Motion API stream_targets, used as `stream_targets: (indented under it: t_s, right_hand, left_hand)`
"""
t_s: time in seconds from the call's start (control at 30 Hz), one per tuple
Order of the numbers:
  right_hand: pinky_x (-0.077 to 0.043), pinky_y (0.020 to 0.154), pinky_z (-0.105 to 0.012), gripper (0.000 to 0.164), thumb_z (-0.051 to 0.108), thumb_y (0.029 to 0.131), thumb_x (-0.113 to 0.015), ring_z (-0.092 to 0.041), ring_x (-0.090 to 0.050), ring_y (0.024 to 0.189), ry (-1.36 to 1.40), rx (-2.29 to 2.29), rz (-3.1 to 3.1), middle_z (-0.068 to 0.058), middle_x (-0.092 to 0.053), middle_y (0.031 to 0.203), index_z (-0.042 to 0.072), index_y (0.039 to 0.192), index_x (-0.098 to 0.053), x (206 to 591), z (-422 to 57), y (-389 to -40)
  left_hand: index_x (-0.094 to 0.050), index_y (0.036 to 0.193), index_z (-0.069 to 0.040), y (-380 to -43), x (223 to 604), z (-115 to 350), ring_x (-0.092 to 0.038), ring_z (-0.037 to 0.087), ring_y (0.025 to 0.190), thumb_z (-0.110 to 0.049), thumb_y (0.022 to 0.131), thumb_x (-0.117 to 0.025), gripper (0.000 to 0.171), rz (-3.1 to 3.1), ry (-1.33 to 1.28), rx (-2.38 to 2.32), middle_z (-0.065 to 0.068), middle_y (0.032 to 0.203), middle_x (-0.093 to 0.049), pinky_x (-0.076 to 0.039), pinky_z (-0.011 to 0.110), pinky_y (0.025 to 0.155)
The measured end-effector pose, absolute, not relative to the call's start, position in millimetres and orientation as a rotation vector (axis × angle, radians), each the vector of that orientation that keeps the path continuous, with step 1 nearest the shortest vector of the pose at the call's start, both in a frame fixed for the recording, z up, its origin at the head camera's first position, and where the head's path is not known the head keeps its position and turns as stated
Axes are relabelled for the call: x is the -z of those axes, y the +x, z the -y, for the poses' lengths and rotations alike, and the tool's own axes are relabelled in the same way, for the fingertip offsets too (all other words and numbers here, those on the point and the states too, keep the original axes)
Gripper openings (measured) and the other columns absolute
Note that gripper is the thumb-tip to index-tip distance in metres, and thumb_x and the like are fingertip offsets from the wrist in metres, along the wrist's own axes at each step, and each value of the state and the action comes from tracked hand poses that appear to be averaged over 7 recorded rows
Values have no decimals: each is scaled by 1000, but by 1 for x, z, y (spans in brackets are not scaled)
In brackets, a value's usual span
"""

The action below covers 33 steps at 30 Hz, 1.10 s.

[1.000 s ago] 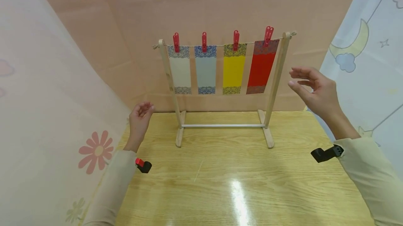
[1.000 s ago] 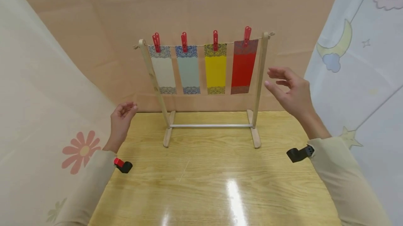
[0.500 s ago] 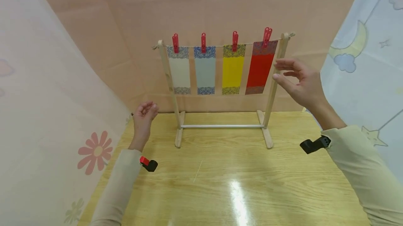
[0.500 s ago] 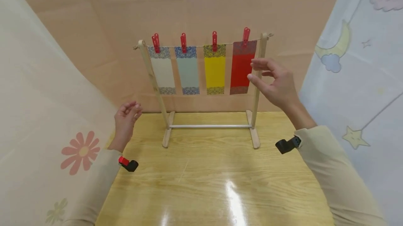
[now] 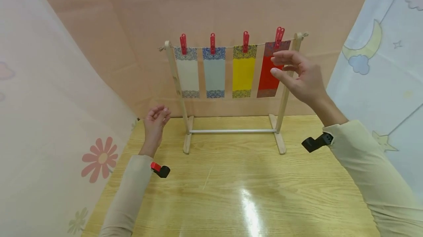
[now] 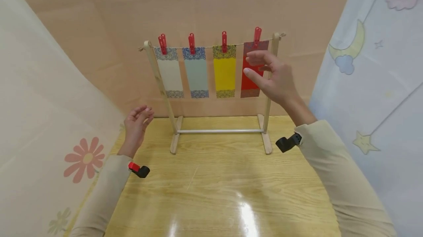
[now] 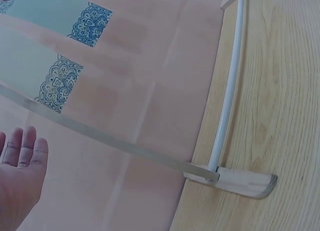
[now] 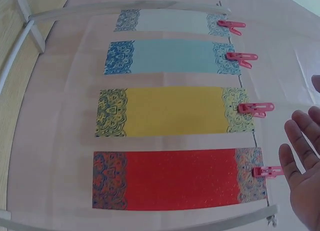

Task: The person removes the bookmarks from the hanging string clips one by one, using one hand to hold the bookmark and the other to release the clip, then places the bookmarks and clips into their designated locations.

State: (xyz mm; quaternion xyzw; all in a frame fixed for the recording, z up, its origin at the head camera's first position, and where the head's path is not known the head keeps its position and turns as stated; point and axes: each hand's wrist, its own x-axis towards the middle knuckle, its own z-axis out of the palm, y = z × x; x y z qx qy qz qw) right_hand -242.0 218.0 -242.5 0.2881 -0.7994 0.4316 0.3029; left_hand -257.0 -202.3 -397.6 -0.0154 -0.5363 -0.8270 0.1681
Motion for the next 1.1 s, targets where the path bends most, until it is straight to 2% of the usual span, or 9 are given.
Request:
stream_targets:
  t_s: [0.23,0.33,0.57,0.8,1.1]
  right_hand:
    - [-49,87,-22,36,4,90,-67,-14,-62,104,773,-1206,2119,-14,-66,115,0,124,-59,230,-204,-244]
    - [-49,89,-22,35,5,90,-67,-14,-62,103,786,-1216,2119,-13,-66,116,0,124,-60,225,-199,-246]
    - [-49,88,-22,33,10,92,-67,-10,-61,100,777,-1238,2146,-10,-66,115,1,122,-61,215,-186,-246]
    - [-49,90,-23,33,17,93,-67,-12,-61,100,725,-1217,2193,-9,-65,116,4,123,-62,211,-177,-247]
    - [-49,88,-23,33,21,93,-66,-14,-61,99,739,-1223,2200,-7,-66,113,4,122,-62,202,-167,-251]
  left_hand:
    - [-56,108,7,-259,399,194,-67,16,82,-1,93,-64,19,1446,-30,2423,11,96,-69,-56,24,75]
    - [-56,107,7,-261,400,191,-66,17,82,-1,93,-64,18,1431,-37,2436,13,97,-68,-55,24,75]
    - [-61,97,-3,-262,402,186,-66,21,85,-6,95,-64,5,1425,-36,2463,6,90,-70,-55,25,75]
    - [-58,99,-1,-264,400,183,-65,20,86,-12,98,-60,11,1511,-4,2482,11,97,-68,-55,31,83]
    - [-55,105,-5,-267,400,182,-63,24,91,-13,100,-57,10,1694,19,2449,4,92,-66,-53,34,87]
